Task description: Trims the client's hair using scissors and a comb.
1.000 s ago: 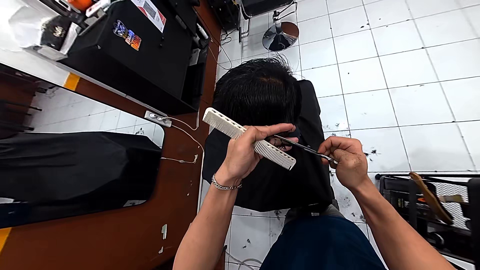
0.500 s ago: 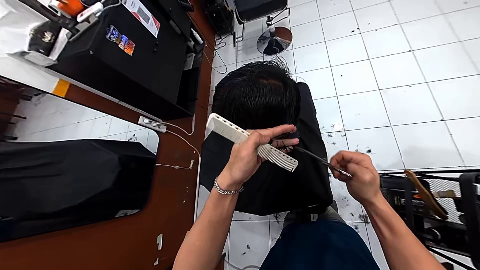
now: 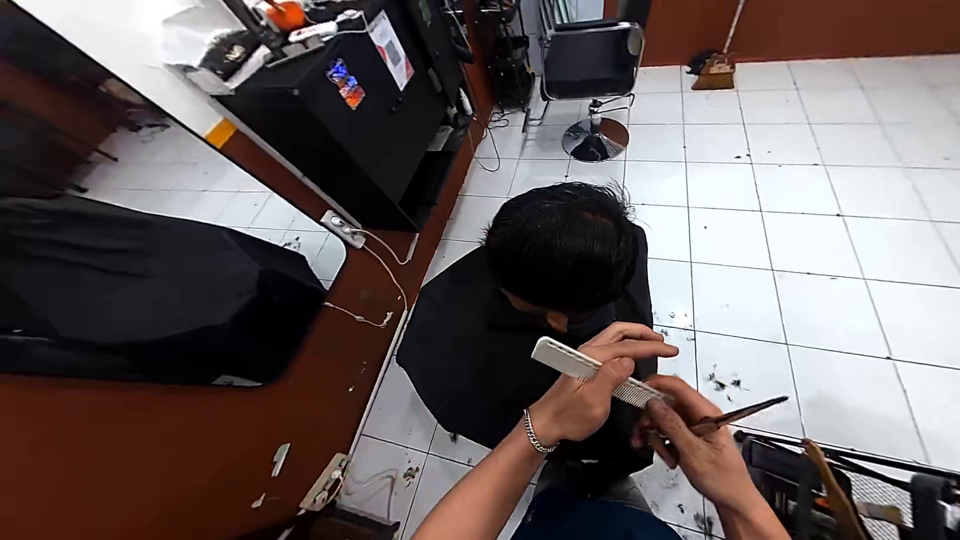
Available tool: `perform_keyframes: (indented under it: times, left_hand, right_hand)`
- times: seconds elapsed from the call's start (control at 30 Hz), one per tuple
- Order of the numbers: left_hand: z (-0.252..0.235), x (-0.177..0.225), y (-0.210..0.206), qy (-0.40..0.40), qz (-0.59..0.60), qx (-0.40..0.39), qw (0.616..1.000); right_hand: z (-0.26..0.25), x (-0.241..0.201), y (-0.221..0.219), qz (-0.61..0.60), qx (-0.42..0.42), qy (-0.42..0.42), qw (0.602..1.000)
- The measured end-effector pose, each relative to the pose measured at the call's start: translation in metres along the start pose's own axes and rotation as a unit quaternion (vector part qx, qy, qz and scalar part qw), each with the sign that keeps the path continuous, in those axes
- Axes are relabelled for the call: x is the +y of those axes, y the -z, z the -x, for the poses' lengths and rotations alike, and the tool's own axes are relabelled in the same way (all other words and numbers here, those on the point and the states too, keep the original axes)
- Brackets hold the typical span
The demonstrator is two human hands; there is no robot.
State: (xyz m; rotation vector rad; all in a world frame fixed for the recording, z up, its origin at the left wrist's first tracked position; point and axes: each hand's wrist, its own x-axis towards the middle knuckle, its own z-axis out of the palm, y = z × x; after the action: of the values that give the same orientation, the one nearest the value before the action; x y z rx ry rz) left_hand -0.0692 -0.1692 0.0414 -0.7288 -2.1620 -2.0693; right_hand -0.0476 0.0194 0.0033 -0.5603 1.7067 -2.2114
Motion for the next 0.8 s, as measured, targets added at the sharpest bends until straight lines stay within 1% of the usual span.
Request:
perform_keyframes:
  times: [0.07,0.1,0.13,0.17,0.23,0.3,0.33,0.4,0.47,0.57,0.67,0.8]
  left_hand:
    - [0.004,0.003,0.010,0.044,0.009,-0.031,0.999]
    - [0.008,0.005,0.016,0.072,0.013,-0.055,0.996]
    - [0.012,0.006,0.025,0.100,0.020,-0.088,0.991]
    - [0.017,0.005,0.034,0.121,0.034,-0.119,0.985]
    - [0.028,-0.003,0.055,0.144,0.075,-0.170,0.972]
    - [0.036,-0.012,0.079,0.150,0.112,-0.203,0.961]
    - [0.038,-0.015,0.092,0.149,0.129,-0.209,0.958]
    - [0.041,-0.018,0.122,0.143,0.163,-0.205,0.954]
    - [0.039,-0.020,0.150,0.136,0.201,-0.199,0.950]
    - [0.032,-0.023,0.183,0.122,0.222,-0.199,0.947]
    - [0.025,-0.025,0.201,0.115,0.242,-0.198,0.943]
    - [0.019,-0.028,0.209,0.107,0.249,-0.208,0.940]
  right_hand:
    - [-0.017,-0.014,0.007,0.038,0.046,0.024,0.998]
    - [-0.029,-0.026,0.012,0.076,0.086,0.043,0.992]
    - [-0.045,-0.041,0.018,0.124,0.125,0.067,0.982]
    - [-0.062,-0.055,0.024,0.173,0.147,0.091,0.970]
    - [-0.099,-0.076,0.032,0.248,0.147,0.137,0.948]
    - [-0.127,-0.082,0.031,0.287,0.121,0.171,0.935]
    - [-0.134,-0.082,0.027,0.296,0.112,0.175,0.932]
    - [-0.136,-0.080,0.019,0.303,0.104,0.167,0.932]
    - [-0.125,-0.075,0.012,0.309,0.104,0.152,0.933]
    - [-0.107,-0.070,0.001,0.329,0.114,0.132,0.928]
    - [-0.093,-0.065,-0.007,0.352,0.123,0.126,0.919]
    - [-0.084,-0.058,-0.008,0.410,0.117,0.131,0.895]
